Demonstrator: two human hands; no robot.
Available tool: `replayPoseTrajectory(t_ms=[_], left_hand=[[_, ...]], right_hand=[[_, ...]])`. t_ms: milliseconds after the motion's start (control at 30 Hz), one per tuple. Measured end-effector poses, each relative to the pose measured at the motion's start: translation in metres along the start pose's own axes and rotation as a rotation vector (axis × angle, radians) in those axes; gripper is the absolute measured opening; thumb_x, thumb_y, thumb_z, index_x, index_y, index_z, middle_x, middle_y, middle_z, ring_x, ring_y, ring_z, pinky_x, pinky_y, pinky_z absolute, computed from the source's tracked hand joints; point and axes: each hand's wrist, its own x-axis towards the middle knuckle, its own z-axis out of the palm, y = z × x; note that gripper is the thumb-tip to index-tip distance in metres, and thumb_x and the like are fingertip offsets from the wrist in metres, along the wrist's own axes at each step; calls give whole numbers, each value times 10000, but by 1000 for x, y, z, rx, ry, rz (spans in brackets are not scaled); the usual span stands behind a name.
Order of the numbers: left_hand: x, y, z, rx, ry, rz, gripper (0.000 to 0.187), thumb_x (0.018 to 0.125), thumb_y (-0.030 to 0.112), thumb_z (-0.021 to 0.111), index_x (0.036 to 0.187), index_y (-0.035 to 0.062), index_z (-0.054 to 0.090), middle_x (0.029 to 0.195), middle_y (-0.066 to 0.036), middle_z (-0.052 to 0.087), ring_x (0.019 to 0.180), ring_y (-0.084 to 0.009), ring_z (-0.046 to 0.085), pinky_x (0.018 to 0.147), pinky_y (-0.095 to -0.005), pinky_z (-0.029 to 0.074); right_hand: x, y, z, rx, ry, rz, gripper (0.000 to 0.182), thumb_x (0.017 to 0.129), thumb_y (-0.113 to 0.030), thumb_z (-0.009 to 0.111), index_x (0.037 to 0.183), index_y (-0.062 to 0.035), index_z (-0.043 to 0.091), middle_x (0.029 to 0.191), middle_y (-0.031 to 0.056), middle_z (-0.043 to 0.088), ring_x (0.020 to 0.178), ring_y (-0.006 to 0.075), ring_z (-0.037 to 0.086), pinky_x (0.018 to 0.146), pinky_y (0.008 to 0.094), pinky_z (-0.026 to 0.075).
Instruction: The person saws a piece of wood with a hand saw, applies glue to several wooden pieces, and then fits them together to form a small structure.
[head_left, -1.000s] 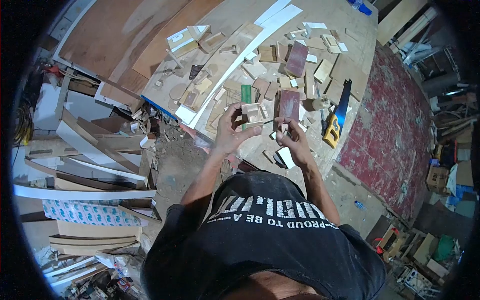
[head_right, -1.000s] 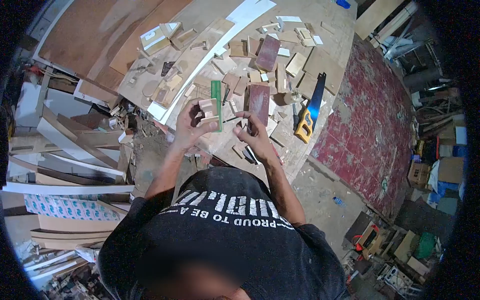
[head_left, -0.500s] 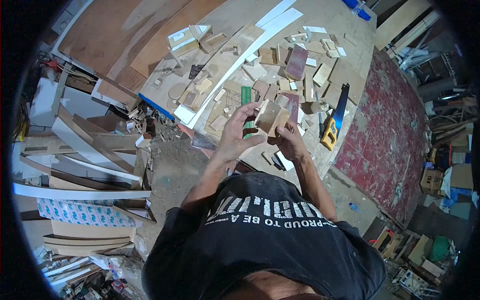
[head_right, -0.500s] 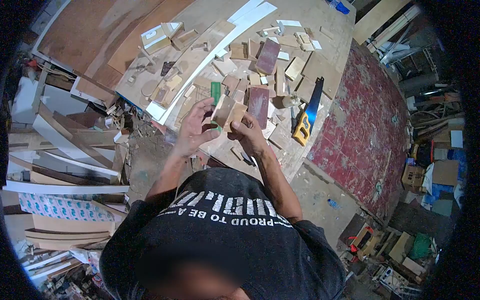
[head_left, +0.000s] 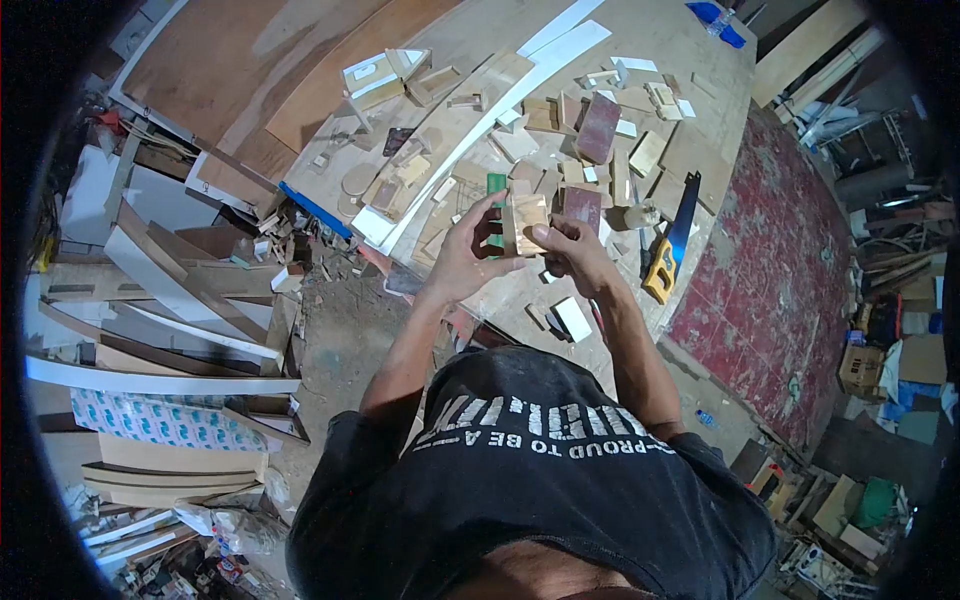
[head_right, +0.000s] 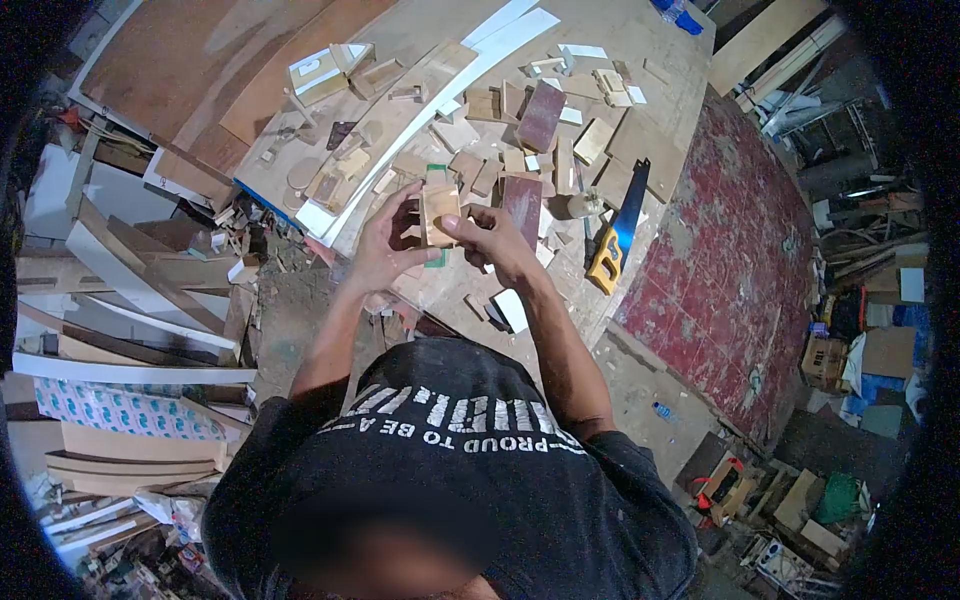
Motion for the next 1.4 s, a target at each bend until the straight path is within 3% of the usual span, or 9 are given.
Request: replayPoseTrajectory(t_ms=[233,300,400,567,700,933,1033,1167,1400], left_hand=[[13,-15,-10,-439,-5,164,742,793,-22,729,1435,109,379,1223,-86,568,1103,-188,576,905,-337,514],[17,-23,-20,-871,-28,-91,633,849,21,688,1410,128,415,1256,-86,575,1109,-200,590,880,-329,520],[33,-40,-17,-975,1,-8,554,881,82,676,1384,138,450,1266,-90,586,1111,-210,598,874,-326,530],[56,-37,-15,-1131,-85,86,529,901,159,650,1338,-44,432,1288,-190,560,1109,-269,623,918,-350,575],[75,-28,-14,-1479,-137,100,487,909,79,617,1331,-74,427,1268,-250,550,1114,-333,613,896,-376,598],[82,-22,-11,-1346,-52,32,474,959,267,584,1298,-44,471,1214,-208,592,1015,-287,658,856,-360,607],[80,-19,-1,-1060,38,31,501,956,386,577,1288,25,477,1160,-156,633,982,-239,676,789,-320,609],[84,-15,10,-996,-15,-48,521,958,445,545,1296,53,487,1147,-127,644,958,-230,679,772,-324,603],[99,-23,14,-1020,38,-22,524,977,441,507,1323,50,471,1158,-110,635,954,-220,673,823,-344,591]], right_hand=[[11,-30,-2,19,-86,26,468,794,-504,741,913,-65,630,654,-64,428,542,42,346,485,207,255],[17,-35,-1,-36,-56,40,480,796,-506,737,933,-56,639,661,-63,436,550,39,354,488,205,257],[28,-48,6,-130,-9,36,508,807,-508,724,955,-26,659,657,-57,454,531,33,360,475,207,251],[34,-73,20,-191,56,-85,518,888,-511,627,910,6,661,594,-56,410,472,40,323,442,231,241],[30,-71,18,-118,190,-284,424,966,-415,537,981,-8,656,609,-68,403,514,51,352,475,229,284],[3,-54,37,-392,402,-562,287,846,-206,730,1075,-46,665,691,-22,580,589,39,469,543,209,381],[0,-56,48,-641,542,-712,327,781,-203,739,1019,14,680,769,176,655,639,271,616,629,368,492],[18,-37,40,-709,622,-810,309,804,-207,712,994,34,670,847,236,669,755,388,644,705,425,500],[26,-36,39,-562,633,-666,286,806,-208,716,897,58,667,691,229,651,622,327,654,616,390,499]])
